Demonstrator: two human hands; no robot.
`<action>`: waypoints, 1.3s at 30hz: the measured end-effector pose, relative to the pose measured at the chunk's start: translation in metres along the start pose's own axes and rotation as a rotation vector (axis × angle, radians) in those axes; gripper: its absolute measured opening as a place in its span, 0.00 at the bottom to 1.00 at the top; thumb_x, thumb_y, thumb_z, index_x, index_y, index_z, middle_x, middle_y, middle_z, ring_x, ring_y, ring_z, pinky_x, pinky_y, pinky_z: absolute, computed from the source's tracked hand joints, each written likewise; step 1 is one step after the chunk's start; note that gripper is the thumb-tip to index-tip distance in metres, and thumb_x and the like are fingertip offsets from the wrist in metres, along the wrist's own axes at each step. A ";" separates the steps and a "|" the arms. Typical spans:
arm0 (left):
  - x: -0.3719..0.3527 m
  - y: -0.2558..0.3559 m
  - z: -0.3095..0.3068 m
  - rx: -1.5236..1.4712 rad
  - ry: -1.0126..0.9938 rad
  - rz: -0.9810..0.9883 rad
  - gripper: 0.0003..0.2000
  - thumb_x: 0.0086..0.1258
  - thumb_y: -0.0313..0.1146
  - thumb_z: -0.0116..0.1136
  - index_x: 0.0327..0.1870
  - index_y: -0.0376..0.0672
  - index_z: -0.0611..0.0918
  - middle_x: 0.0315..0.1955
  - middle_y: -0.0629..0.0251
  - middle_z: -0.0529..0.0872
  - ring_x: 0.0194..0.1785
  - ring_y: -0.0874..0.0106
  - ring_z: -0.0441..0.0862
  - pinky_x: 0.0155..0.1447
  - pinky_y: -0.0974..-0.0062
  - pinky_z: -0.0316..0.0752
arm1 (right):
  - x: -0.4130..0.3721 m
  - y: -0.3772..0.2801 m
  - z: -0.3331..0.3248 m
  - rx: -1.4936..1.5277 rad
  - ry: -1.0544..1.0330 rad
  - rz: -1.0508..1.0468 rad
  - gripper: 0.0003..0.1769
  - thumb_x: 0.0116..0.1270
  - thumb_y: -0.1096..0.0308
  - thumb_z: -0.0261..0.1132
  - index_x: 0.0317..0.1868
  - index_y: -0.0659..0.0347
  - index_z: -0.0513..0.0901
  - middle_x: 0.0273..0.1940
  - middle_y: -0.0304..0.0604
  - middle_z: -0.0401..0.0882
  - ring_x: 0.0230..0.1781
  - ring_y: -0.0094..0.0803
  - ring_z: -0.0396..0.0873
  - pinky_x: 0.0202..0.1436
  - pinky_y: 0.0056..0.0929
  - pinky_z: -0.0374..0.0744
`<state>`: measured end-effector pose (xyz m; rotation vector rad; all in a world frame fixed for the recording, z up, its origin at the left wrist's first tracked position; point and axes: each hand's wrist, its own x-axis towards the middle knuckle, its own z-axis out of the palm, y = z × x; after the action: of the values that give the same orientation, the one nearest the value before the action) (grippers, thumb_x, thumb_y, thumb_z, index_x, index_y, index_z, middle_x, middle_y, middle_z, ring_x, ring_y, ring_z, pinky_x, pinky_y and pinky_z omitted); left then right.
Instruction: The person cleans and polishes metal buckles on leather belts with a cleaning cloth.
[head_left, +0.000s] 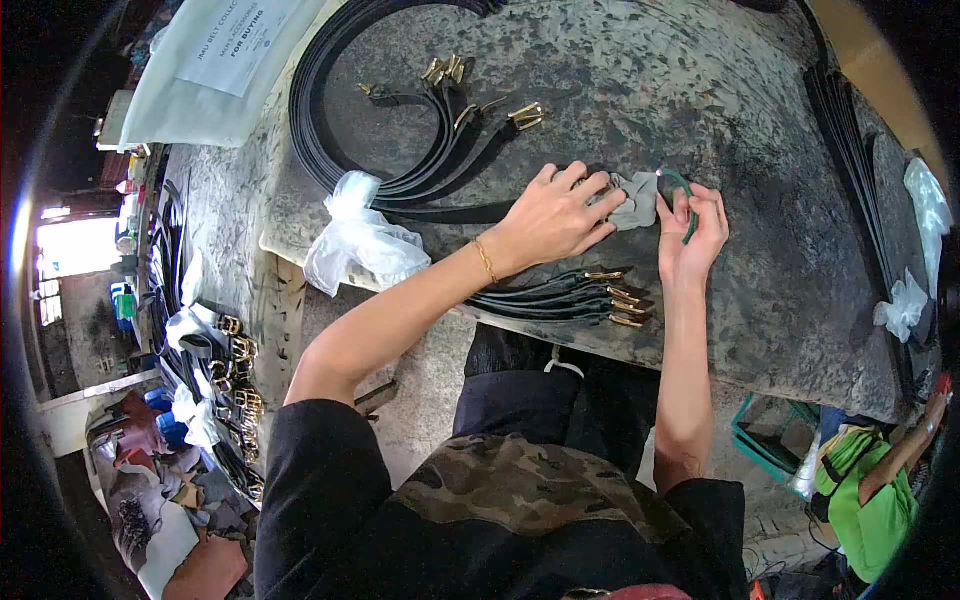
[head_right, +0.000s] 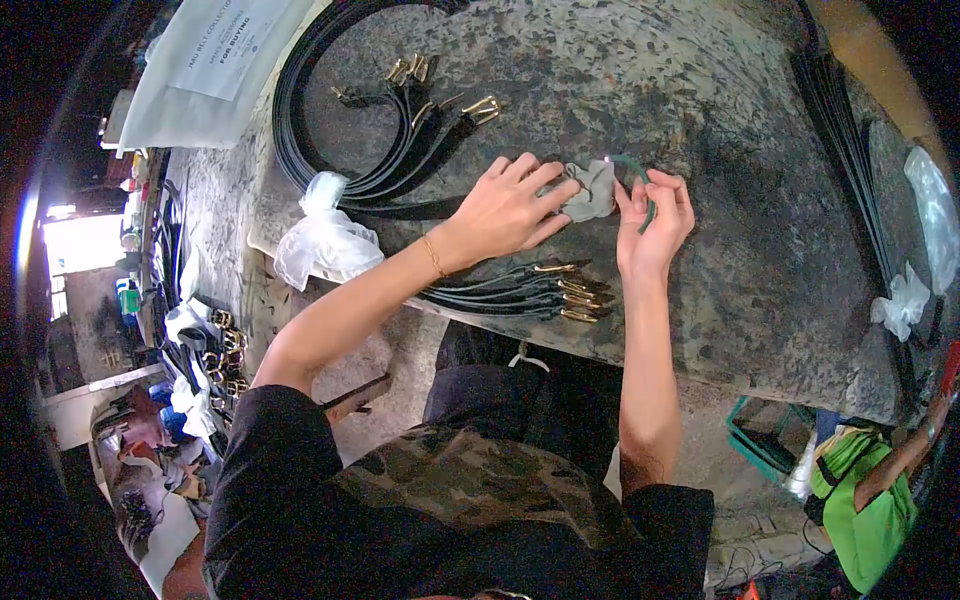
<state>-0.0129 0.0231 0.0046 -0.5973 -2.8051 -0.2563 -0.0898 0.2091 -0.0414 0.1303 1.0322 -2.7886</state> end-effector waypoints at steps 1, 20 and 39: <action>0.001 0.002 0.000 0.002 0.000 0.003 0.20 0.64 0.42 0.63 0.56 0.48 0.78 0.50 0.63 0.77 0.50 0.63 0.73 0.49 0.65 0.70 | 0.000 0.000 0.002 0.004 0.020 -0.005 0.04 0.62 0.78 0.58 0.38 0.67 0.75 0.30 0.37 0.67 0.26 0.24 0.66 0.59 0.53 0.77; -0.013 -0.021 -0.019 -0.222 0.089 -0.115 0.17 0.53 0.37 0.71 0.13 0.40 0.76 0.22 0.62 0.78 0.28 0.62 0.77 0.35 0.65 0.70 | -0.003 -0.011 0.007 0.064 -0.050 -0.010 0.03 0.63 0.82 0.54 0.33 0.67 0.75 0.23 0.35 0.61 0.24 0.23 0.64 0.67 0.65 0.71; 0.000 -0.011 0.014 -0.396 0.206 -0.197 0.19 0.48 0.40 0.74 0.40 0.40 0.88 0.35 0.67 0.81 0.39 0.67 0.76 0.47 0.69 0.72 | -0.028 -0.007 0.002 -0.767 -0.195 -0.240 0.06 0.61 0.86 0.59 0.33 0.68 0.74 0.30 0.32 0.70 0.44 0.22 0.80 0.52 0.19 0.75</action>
<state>-0.0207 0.0162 -0.0101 -0.3455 -2.6234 -0.8733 -0.0639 0.2163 -0.0313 -0.3715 2.0582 -2.3020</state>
